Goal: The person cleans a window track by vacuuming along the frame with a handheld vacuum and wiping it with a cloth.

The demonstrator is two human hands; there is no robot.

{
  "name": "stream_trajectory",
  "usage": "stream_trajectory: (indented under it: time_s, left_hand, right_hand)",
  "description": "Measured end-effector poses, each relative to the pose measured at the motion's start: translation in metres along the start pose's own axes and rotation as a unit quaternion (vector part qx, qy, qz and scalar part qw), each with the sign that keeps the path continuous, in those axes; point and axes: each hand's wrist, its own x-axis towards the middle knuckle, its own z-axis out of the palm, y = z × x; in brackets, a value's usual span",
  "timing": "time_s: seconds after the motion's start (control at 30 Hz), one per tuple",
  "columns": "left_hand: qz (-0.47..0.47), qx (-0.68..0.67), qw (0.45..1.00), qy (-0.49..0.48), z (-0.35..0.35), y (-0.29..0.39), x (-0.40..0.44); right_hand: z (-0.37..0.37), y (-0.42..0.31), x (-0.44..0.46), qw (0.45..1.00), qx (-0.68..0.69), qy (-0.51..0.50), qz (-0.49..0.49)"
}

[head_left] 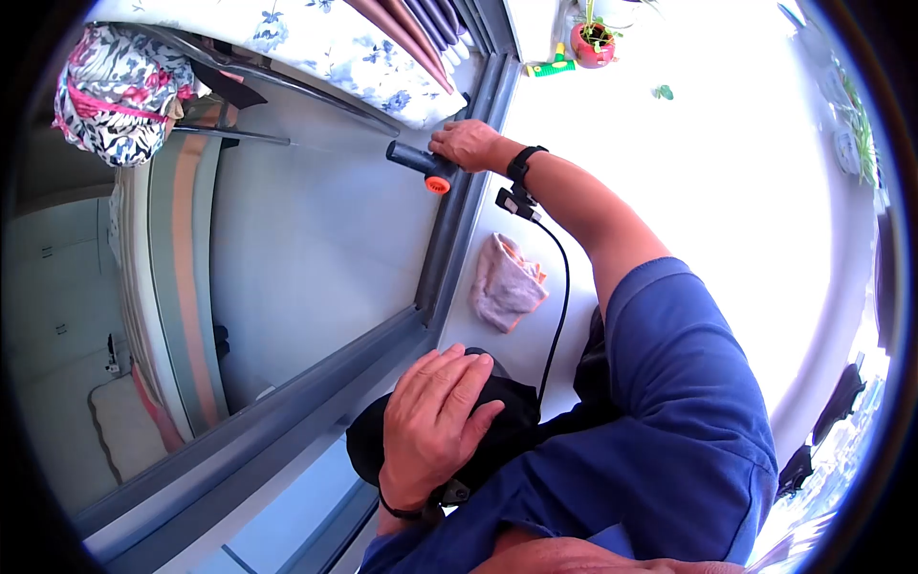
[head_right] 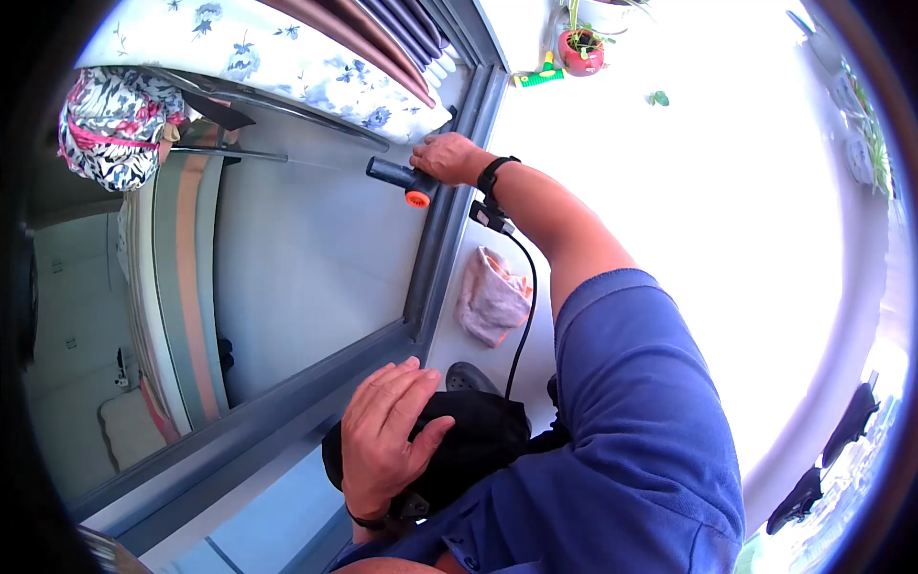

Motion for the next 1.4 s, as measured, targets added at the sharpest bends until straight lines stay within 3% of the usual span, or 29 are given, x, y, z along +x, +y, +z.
stream_trajectory:
  time_s: [0.1,0.43,0.67,0.93,1.1,1.23,1.3,1.4]
  left_hand:
    - [0.002,0.003,1.000,-0.005,0.006,-0.002,-0.012]
    - [-0.038,0.009,0.999,-0.033,0.004,-0.002,-0.004]
    - [-0.051,0.006,0.998,-0.045,0.008,-0.006,0.003]
    - [-0.063,-0.011,0.996,-0.061,0.006,-0.015,0.010]
    - [-0.089,-0.015,0.993,-0.073,0.002,-0.018,0.013]
    - [-0.081,-0.025,0.993,-0.081,0.001,-0.017,0.018]
    - [-0.074,-0.032,0.994,-0.080,0.003,-0.018,0.021]
    - [-0.068,-0.039,0.994,-0.080,0.005,-0.018,0.026]
  right_hand:
    - [0.001,0.010,0.000,0.999,-0.018,0.046,0.008]
    - [0.012,0.025,0.030,0.995,-0.027,0.019,0.093]
    - [0.007,0.014,0.040,0.998,-0.027,0.001,0.065]
    - [0.027,0.022,0.062,0.989,-0.053,0.063,0.124]
    - [0.038,0.042,0.066,0.989,-0.044,0.038,0.138]
    - [0.036,0.040,0.069,0.991,-0.024,0.059,0.117]
    - [0.041,0.035,0.070,0.996,-0.019,-0.064,0.062]
    - [0.057,0.032,0.068,0.999,-0.025,0.003,0.019]
